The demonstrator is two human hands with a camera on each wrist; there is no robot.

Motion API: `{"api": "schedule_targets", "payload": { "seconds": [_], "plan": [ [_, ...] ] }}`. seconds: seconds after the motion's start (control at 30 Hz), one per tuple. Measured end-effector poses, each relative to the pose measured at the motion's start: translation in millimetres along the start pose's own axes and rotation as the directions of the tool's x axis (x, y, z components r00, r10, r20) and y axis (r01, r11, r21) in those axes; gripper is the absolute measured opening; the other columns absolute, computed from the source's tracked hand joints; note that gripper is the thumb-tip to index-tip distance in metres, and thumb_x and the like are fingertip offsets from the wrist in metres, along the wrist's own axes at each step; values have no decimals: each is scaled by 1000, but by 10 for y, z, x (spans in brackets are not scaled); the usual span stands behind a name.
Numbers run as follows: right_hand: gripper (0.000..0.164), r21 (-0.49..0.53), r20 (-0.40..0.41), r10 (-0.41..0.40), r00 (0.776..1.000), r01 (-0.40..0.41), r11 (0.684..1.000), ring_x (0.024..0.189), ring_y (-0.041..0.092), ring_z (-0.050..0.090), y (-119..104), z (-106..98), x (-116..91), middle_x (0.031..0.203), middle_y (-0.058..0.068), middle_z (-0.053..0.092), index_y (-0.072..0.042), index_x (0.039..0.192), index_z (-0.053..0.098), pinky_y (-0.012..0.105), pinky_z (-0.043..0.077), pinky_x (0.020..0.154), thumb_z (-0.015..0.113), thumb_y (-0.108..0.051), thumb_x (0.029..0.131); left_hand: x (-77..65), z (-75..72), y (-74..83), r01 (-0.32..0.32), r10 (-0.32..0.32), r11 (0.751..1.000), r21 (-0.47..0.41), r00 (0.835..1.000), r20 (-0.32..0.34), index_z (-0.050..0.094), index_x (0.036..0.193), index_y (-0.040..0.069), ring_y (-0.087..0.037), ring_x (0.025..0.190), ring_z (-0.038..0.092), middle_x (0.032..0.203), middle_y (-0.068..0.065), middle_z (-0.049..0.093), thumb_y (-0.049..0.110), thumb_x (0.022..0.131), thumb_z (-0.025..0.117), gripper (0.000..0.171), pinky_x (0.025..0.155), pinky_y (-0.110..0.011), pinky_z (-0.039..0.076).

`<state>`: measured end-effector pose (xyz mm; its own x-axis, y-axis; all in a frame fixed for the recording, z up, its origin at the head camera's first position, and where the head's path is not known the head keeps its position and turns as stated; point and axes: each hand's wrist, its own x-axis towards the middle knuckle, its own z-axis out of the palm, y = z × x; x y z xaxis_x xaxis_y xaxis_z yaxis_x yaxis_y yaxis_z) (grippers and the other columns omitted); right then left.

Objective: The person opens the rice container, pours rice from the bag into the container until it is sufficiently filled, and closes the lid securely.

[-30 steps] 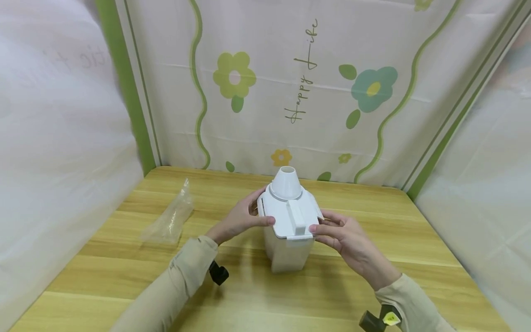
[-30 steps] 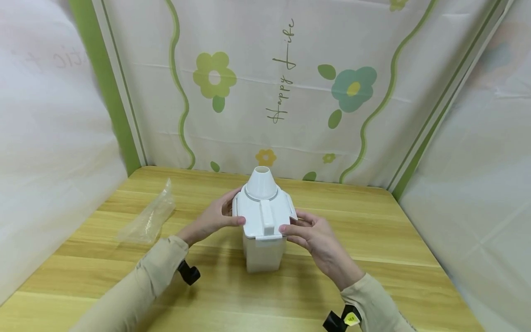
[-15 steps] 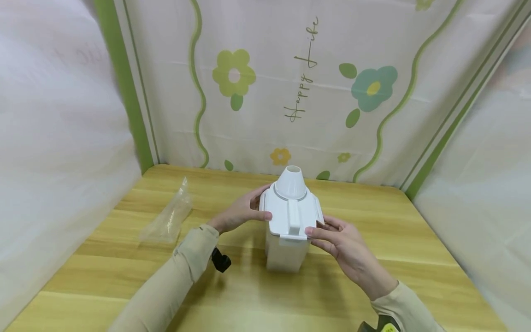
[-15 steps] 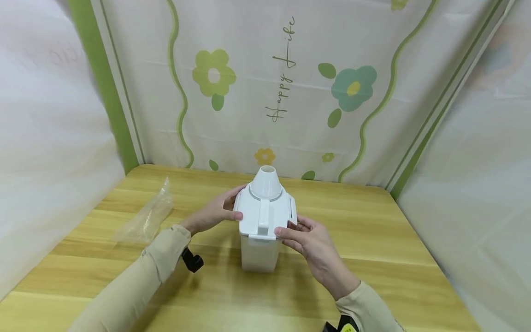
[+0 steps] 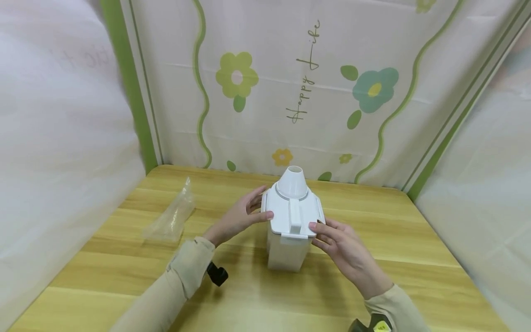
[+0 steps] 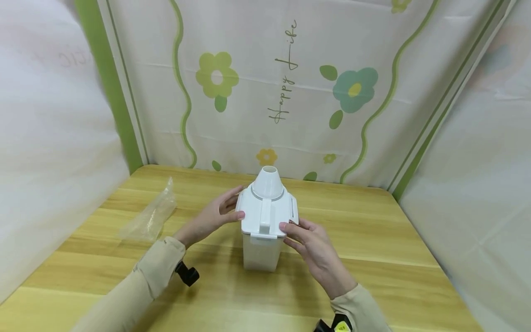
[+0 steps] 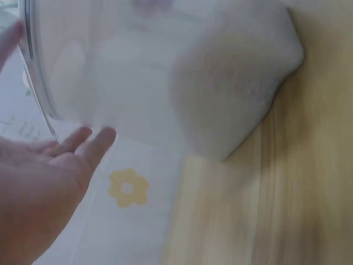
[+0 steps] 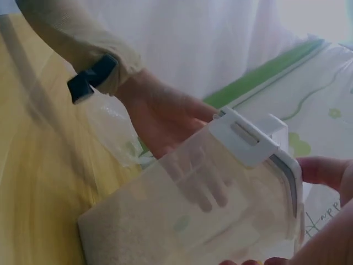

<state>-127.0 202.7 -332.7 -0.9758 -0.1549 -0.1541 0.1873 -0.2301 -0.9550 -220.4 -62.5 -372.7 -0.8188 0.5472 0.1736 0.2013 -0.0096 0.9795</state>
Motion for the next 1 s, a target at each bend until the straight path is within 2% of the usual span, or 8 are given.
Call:
{"api": "schedule_targets", "payload": {
  "seconds": [0.1,0.23,0.43,0.53,0.67,0.77,0.87,1.0],
  "plan": [
    [56,14,15,-24,1000,24,1000,111,21,57,53,0,47,126,12,57,12,139,39,34,45,100,63,-5,92,-75,81,1,16,-12,999,32,995,-102,20,157,14,-21,135,40,150,-5,40,37,89,74,90,108,-42,37],
    [49,12,31,-53,998,53,999,109,20,56,123,-15,113,122,9,59,9,135,44,36,43,98,62,-8,93,-166,230,24,22,-9,998,57,976,-219,21,157,17,-22,134,41,151,-4,37,43,91,70,86,107,-45,38],
    [50,-17,44,-87,995,87,996,112,20,54,190,-58,159,127,8,58,9,138,44,35,44,98,60,-14,97,-322,403,76,-68,114,987,144,932,-344,25,156,15,-24,139,33,156,-1,27,44,100,56,71,107,-43,39],
    [53,-17,38,-98,994,98,995,115,21,52,212,-73,168,130,10,56,9,141,42,34,44,97,59,-17,98,-382,440,69,-130,205,965,230,916,-346,24,156,10,-23,141,29,158,-3,24,41,103,50,66,109,-43,36],
    [51,24,18,-115,993,114,993,117,22,52,248,-72,167,129,11,56,10,139,43,35,46,98,57,-18,100,-430,475,32,-180,301,913,365,903,-307,20,156,7,-20,144,21,160,-4,18,36,105,46,64,111,-44,31],
    [44,51,-3,-130,992,130,990,117,23,53,277,-56,159,127,11,58,10,134,48,37,46,99,57,-18,100,-456,506,-1,-180,316,891,418,905,-285,16,157,11,-18,145,15,161,-1,14,36,106,44,63,112,-43,29],
    [39,60,-29,-143,989,145,988,115,22,54,300,-40,149,125,12,58,8,128,54,37,46,99,58,-18,100,-473,542,-26,-182,311,893,412,911,-272,13,158,14,-17,146,12,162,1,10,35,107,42,62,114,-43,26],
    [40,76,-53,-146,988,149,986,113,21,55,319,-28,144,125,12,58,8,129,52,35,48,96,58,-19,100,-465,592,-41,-203,319,888,413,918,-235,10,158,11,-15,147,8,162,3,6,33,107,40,62,117,-43,16]
  ]
}}
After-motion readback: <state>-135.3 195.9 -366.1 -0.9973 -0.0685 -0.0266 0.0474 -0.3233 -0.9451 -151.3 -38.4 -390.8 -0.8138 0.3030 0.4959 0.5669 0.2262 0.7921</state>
